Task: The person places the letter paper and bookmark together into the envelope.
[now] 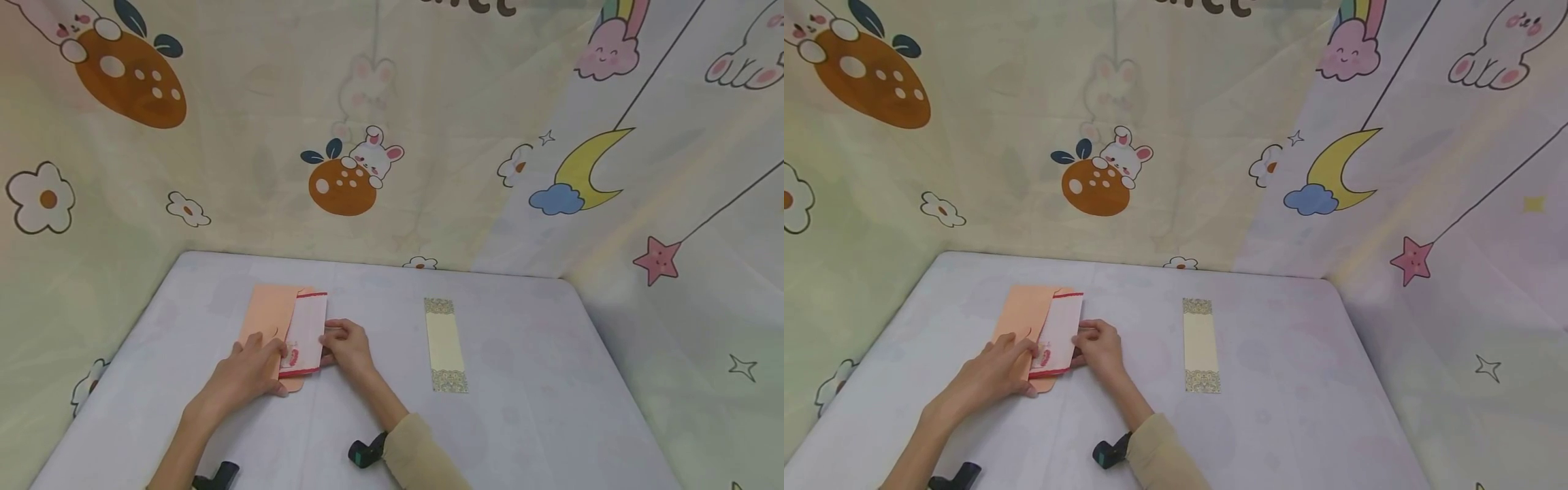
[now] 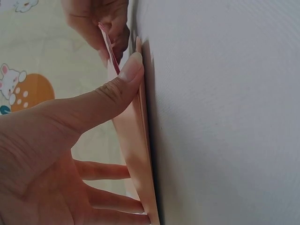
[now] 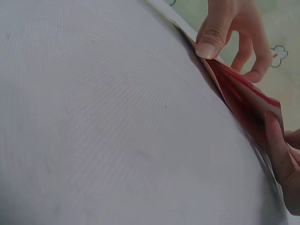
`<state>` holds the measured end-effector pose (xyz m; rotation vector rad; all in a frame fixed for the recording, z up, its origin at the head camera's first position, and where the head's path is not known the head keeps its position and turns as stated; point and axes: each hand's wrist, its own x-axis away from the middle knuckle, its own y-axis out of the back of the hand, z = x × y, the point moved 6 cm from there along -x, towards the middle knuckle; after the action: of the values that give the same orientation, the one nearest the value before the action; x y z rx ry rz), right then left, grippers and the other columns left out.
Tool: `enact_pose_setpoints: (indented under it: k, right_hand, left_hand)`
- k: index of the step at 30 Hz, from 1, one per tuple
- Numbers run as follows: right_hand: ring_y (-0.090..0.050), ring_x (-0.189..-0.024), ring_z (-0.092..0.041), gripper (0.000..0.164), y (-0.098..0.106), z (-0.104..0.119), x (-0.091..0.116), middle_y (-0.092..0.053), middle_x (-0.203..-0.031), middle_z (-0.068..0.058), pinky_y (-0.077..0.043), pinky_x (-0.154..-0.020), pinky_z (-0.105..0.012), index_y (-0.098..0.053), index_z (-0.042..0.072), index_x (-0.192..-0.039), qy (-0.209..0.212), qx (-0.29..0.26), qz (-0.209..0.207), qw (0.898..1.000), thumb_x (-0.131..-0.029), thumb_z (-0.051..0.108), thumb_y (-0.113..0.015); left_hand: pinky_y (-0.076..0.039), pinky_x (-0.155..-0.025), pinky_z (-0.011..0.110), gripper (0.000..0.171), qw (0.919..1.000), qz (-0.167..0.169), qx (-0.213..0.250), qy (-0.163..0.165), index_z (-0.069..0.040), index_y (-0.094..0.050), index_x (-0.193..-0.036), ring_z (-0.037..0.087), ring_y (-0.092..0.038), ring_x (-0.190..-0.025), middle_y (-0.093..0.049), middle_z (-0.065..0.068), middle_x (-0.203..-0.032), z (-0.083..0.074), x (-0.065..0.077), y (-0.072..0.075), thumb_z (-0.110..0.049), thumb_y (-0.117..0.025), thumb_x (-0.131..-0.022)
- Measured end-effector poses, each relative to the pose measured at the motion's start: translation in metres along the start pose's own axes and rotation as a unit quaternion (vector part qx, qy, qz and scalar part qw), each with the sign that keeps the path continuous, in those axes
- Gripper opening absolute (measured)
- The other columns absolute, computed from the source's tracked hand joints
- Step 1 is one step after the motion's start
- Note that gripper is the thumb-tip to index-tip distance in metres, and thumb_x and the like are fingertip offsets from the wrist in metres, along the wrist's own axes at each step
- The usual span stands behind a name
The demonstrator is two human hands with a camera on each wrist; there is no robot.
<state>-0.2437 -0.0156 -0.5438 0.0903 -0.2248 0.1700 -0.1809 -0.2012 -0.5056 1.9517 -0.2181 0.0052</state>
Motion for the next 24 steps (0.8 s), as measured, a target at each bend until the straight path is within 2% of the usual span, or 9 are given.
enact_pose_setpoints:
  k: [7,15,24]
  right_hand:
    - [-0.071,-0.069,-0.015,0.033,-0.006,0.002,0.0,-0.076,-0.089,-0.005,-0.06,-0.064,-0.03,-0.067,0.004,-0.125,0.005,0.022,-0.004,1.0,-0.093,0.006,-0.073]
    - [-0.071,-0.068,-0.017,0.033,-0.012,0.004,0.0,-0.075,-0.088,-0.005,-0.06,-0.063,-0.032,-0.068,0.004,-0.126,0.005,0.016,-0.002,1.0,-0.093,0.005,-0.072]
    - [-0.072,-0.066,-0.016,0.032,-0.02,0.003,-0.001,-0.074,-0.087,-0.005,-0.06,-0.06,-0.033,-0.067,0.004,-0.126,0.003,0.002,0.005,1.0,-0.094,0.003,-0.071]
  left_hand:
    - [-0.049,-0.063,0.049,0.064,1.0,0.001,0.004,0.0,-0.023,-0.062,-0.115,0.038,-0.051,-0.092,-0.051,0.024,-0.129,0.001,0.0,0.0,-0.043,-0.095,-0.064]
    - [-0.05,-0.064,0.054,0.07,1.0,-0.004,0.003,-0.008,-0.019,-0.062,-0.121,0.042,-0.052,-0.094,-0.051,0.027,-0.131,0.0,0.002,0.002,-0.044,-0.095,-0.064]
    - [-0.052,-0.068,0.058,0.071,1.0,0.004,-0.005,0.005,-0.019,-0.062,-0.122,0.044,-0.053,-0.098,-0.05,0.029,-0.134,-0.001,0.001,0.001,-0.045,-0.095,-0.064]
